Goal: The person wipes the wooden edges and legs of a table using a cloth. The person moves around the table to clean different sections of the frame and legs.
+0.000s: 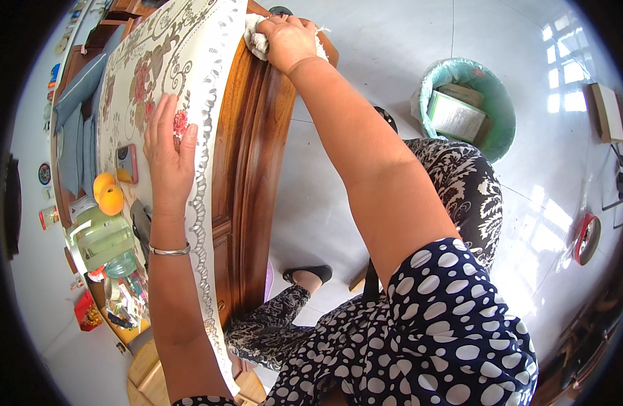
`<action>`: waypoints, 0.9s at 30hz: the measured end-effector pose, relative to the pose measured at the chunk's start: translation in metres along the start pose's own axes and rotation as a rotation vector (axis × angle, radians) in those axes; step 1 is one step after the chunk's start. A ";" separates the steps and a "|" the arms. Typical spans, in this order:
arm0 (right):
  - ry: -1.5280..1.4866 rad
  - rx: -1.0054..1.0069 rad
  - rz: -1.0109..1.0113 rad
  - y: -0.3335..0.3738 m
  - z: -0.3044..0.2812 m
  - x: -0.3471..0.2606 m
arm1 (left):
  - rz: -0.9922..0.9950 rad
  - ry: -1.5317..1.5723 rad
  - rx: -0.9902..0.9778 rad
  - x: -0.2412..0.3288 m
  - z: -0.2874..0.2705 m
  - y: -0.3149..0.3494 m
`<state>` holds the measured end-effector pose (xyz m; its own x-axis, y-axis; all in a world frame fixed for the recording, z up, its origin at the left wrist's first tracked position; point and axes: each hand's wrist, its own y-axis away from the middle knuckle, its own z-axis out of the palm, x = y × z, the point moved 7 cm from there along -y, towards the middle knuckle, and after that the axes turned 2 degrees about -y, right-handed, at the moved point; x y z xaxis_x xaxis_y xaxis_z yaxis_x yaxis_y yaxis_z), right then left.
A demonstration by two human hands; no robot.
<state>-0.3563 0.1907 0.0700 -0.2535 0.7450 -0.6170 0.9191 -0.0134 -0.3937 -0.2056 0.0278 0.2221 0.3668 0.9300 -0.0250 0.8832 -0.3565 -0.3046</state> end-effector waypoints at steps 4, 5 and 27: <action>-0.002 -0.042 0.092 0.009 0.002 -0.007 | 0.001 0.011 0.009 0.000 0.001 0.000; -0.019 -0.069 0.114 0.017 0.005 -0.011 | -0.007 0.013 0.005 0.000 0.003 0.000; -0.324 -0.321 -0.685 0.265 -0.010 -0.179 | -0.020 -0.055 0.027 -0.001 0.000 0.003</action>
<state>-0.0644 0.0604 0.0825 -0.8190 0.2886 -0.4960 0.5580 0.6022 -0.5710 -0.2033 0.0257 0.2215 0.3323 0.9405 -0.0704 0.8817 -0.3363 -0.3308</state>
